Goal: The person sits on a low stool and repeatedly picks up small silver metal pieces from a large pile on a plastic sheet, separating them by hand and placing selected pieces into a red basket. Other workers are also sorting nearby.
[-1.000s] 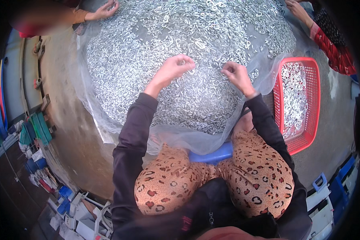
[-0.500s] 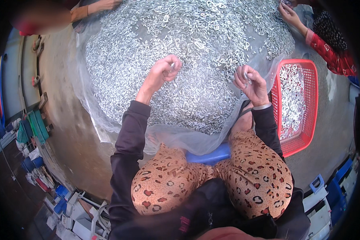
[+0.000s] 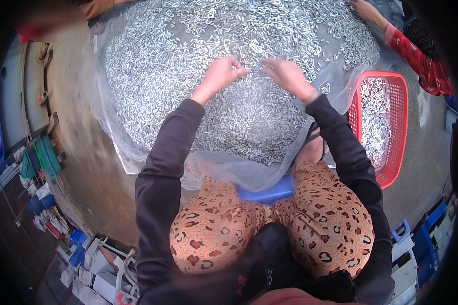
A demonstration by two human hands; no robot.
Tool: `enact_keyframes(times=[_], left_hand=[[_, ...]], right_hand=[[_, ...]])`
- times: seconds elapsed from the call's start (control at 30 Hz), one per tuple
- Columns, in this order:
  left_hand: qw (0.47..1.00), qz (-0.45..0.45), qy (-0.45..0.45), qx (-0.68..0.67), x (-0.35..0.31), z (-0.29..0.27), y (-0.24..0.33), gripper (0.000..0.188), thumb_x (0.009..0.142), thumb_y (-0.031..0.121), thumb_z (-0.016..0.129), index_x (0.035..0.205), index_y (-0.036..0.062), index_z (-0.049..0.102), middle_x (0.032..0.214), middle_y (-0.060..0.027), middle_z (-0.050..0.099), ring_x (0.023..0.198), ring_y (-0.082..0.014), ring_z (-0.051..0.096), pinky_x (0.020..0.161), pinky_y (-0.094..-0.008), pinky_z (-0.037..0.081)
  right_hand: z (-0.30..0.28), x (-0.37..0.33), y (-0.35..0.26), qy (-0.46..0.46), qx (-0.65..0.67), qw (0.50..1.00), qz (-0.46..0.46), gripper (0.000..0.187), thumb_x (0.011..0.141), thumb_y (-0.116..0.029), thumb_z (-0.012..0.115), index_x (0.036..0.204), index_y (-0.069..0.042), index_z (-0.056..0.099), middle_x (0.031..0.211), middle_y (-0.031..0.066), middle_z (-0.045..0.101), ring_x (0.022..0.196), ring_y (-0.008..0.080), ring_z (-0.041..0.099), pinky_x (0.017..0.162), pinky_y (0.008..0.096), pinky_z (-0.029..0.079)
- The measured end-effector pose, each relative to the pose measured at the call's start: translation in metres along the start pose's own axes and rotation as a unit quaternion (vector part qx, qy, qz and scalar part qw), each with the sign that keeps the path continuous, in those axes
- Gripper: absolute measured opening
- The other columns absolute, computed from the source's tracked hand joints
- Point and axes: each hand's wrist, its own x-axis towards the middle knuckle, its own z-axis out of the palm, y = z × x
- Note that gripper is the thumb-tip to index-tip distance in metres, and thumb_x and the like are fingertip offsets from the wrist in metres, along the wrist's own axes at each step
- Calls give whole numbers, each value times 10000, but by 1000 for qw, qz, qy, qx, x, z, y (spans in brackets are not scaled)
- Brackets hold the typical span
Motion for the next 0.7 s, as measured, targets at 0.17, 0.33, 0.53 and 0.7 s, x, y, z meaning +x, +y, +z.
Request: enact_keyframes(times=[0.17, 0.33, 0.53, 0.7], left_hand=[[955, 74, 16, 287, -6, 28, -14, 275, 845, 315, 640, 884, 44, 613, 729, -182, 649, 747, -358, 647, 643, -462, 500], [992, 69, 84, 69, -24, 7, -6, 202, 858, 282, 625, 841, 86, 669, 670, -138, 646, 666, -277, 654, 624, -416, 501], [879, -45, -105, -464, -40, -34, 10, 267, 900, 265, 589, 722, 68, 561, 689, 15, 528, 585, -112, 503, 500, -206, 379], [645, 6, -160, -748, -42, -29, 21, 228, 871, 147, 544, 702, 36, 438, 787, -60, 437, 594, -103, 449, 350, -139, 332]], right_hand=[[25, -3, 2, -128, -173, 976, 40, 194, 889, -227, 551, 970, -50, 555, 687, 155, 640, 694, 347, 642, 598, 450, 497], [10, -46, -20, 12, 164, 975, 146, 234, 840, -258, 685, 837, -25, 667, 624, 103, 604, 551, 196, 556, 536, 324, 423], [-14, -71, -13, -24, 731, 620, 286, 190, 908, -208, 627, 892, -20, 646, 843, 25, 599, 671, 95, 500, 543, 210, 388], [-18, -71, -16, 13, 840, 458, 290, 180, 932, -191, 579, 868, -24, 590, 926, 91, 573, 802, 153, 573, 665, 221, 492]])
